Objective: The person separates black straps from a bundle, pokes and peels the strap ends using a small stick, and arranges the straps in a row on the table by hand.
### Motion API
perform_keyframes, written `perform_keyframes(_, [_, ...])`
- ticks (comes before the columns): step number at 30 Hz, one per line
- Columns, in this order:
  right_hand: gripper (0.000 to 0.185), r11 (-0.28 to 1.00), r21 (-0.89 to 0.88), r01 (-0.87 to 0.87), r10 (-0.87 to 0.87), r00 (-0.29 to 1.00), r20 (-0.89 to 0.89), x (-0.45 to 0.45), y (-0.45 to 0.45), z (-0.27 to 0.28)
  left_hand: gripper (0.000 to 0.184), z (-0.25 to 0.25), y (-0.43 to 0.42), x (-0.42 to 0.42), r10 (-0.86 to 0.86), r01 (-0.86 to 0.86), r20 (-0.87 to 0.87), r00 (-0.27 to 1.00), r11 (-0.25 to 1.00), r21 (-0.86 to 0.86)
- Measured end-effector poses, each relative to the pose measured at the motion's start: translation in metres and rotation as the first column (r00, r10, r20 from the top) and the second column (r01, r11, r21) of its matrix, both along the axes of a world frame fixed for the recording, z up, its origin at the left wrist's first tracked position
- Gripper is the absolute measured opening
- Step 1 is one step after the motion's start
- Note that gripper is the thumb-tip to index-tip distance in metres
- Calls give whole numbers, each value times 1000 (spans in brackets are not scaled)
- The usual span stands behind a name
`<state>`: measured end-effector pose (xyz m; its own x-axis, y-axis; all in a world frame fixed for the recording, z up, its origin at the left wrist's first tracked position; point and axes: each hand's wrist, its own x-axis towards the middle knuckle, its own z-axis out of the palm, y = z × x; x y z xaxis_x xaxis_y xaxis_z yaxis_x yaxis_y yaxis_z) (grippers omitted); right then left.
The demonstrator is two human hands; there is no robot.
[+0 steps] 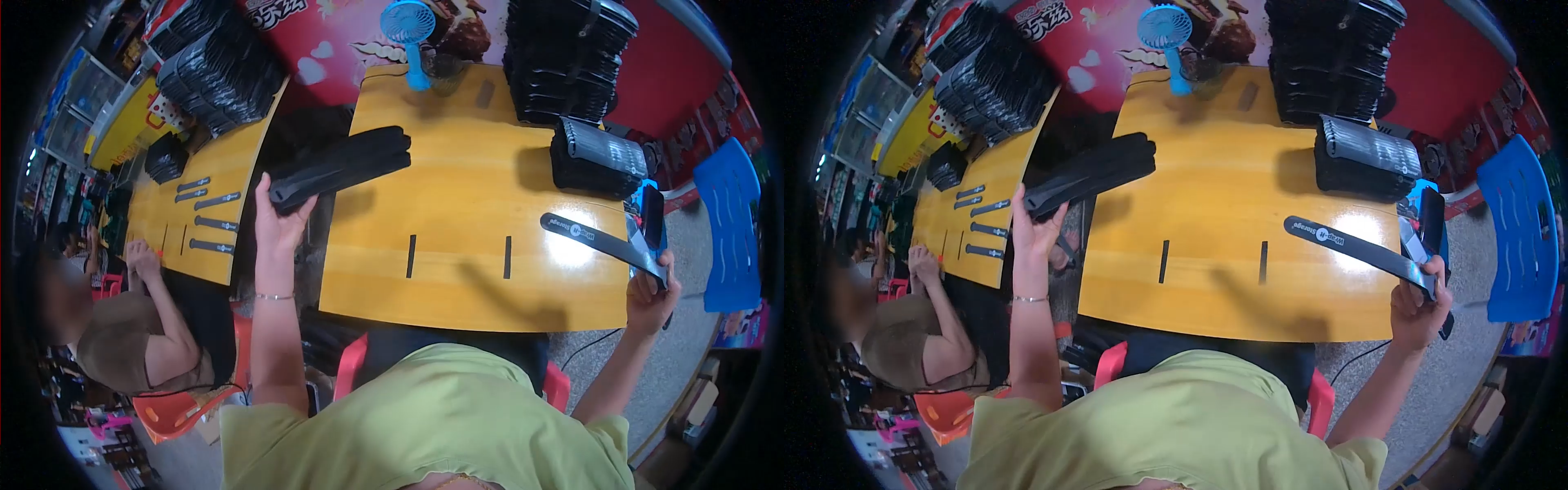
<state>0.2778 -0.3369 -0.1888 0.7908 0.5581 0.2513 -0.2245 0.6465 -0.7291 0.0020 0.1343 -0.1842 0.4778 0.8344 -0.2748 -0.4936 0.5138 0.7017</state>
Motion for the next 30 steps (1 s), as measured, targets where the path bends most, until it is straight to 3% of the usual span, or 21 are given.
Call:
perform_keyframes(8, [23, 999, 14, -37, 37, 999, -34, -11, 5, 0, 33, -27, 49, 108, -110, 98, -33, 993, 960, -264])
perform_keyframes(12, [23, 998, 22, -66, 67, 997, -45, -13, 13, -2, 55, -54, 67, 133, -191, 193, 32, 981, 945, -263])
perform_keyframes(15, [26, 996, -7, -90, 89, 991, -96, -18, 20, -4, 75, -53, 67, 141, -130, 97, -111, 985, 959, -268])
perform_keyframes(18, [29, 990, -47, -131, 125, 985, -118, -23, 34, -12, 88, -61, 69, 134, -157, 182, -404, 901, 983, 23])
perform_keyframes(19, [29, 988, -57, -146, 137, 982, -130, -25, 40, -17, 79, -56, 56, 131, -89, 240, -547, 832, 948, 211])
perform_keyframes(22, [31, 965, -120, -235, 218, 966, -142, -32, 64, -23, 64, -42, 10, 124, 2, 468, -643, 766, 684, 560])
perform_keyframes(24, [32, 927, -231, -296, 266, 952, -151, -43, 87, -17, 50, -39, -38, 109, -441, 750, -609, 660, 432, 501])
perform_keyframes(26, [32, 883, -272, -382, 349, 923, -160, -52, 109, -7, 45, -28, -97, 99, -700, 835, -536, 473, 161, 526])
perform_keyframes(28, [33, 840, -261, -475, 442, 879, -178, -55, 126, 0, 42, -13, -132, 89, -725, 815, -599, 339, -91, 572])
perform_keyframes(30, [35, 825, -307, -474, 456, 880, -132, -51, 134, 1, 40, -4, -136, 85, -817, 896, -568, 98, -177, 408])
